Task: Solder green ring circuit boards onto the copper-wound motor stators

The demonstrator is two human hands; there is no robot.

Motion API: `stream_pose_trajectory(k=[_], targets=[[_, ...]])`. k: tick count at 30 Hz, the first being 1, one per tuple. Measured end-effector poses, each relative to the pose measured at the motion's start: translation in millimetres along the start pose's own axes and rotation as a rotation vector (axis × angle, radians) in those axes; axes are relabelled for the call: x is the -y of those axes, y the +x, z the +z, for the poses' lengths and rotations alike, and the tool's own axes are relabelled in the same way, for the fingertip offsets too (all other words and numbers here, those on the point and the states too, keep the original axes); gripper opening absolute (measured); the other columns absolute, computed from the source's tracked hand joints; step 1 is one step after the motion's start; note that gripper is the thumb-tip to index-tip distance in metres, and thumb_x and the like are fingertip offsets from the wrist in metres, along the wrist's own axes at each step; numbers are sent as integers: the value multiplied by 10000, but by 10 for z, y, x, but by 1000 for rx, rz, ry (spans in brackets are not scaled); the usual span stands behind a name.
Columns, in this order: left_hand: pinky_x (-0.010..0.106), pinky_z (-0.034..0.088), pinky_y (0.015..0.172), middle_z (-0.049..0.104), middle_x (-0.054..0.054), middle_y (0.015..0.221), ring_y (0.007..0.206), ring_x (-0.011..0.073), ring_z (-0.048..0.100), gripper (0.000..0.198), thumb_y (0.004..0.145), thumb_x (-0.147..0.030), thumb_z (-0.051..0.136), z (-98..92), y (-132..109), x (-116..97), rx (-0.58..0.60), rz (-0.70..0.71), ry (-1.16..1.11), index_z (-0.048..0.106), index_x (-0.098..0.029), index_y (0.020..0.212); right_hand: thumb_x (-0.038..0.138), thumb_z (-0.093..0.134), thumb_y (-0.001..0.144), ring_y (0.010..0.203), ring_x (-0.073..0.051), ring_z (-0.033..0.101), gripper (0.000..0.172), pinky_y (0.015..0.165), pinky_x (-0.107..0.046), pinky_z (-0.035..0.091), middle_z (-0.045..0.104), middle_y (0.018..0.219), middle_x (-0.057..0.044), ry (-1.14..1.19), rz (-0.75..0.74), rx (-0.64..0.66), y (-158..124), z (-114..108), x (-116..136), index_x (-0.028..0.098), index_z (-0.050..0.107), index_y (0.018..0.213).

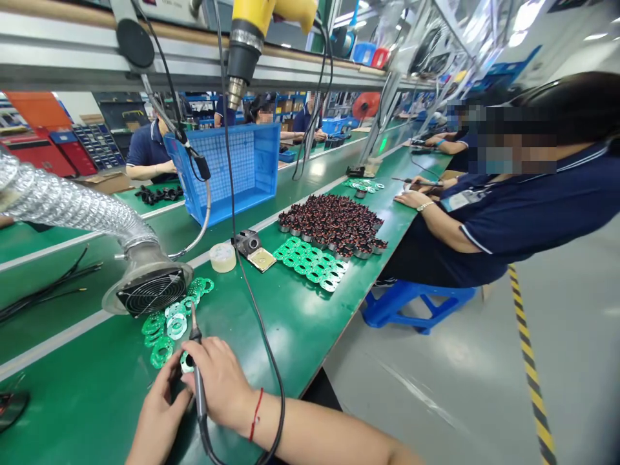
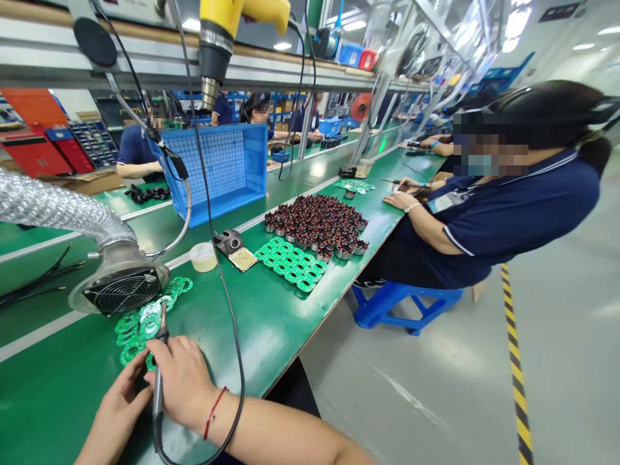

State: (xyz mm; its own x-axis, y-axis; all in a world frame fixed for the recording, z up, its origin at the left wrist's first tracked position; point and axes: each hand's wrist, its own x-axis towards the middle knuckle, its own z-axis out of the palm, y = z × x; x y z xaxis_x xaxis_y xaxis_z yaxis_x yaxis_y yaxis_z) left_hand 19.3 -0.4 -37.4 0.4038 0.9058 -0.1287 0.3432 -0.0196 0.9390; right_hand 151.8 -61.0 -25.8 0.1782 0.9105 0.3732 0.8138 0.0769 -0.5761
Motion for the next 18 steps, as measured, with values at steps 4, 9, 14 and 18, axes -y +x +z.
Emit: stream_pose_trajectory(k=[4,9,14,18], targets=[[482,431,1107,621,139,1325,1300,356,521,677,600,-437,712,-94,118,17,61,-62,-90,598,-167,1210,301,644,865,944,-234,574,420,812,-368,487,644,1056,-54,-10,8,12,29,17,-5,238,499,1254],[522,311,1176,485,165,1463,1397,338,405,695,722,-431,667,-58,73,32,92,109,28,496,-160,1339,284,677,821,963,-242,599,479,844,-388,493,671,1080,-60,92,-12,-14,12,-68,-57,230,503,1264],[565,295,1170,455,168,1475,1396,309,409,602,850,-368,568,74,-22,-28,49,358,351,428,-181,1405,195,574,875,1009,-220,602,405,883,-369,489,670,1118,-84,93,-19,-153,133,-451,-223,190,496,1272],[545,411,1101,590,141,1321,1269,306,544,438,856,-332,556,68,13,-67,37,422,479,559,-217,1278,195,505,921,1007,-228,588,359,897,-378,470,658,1106,-109,-131,-57,-76,612,-739,-467,168,515,1279]])
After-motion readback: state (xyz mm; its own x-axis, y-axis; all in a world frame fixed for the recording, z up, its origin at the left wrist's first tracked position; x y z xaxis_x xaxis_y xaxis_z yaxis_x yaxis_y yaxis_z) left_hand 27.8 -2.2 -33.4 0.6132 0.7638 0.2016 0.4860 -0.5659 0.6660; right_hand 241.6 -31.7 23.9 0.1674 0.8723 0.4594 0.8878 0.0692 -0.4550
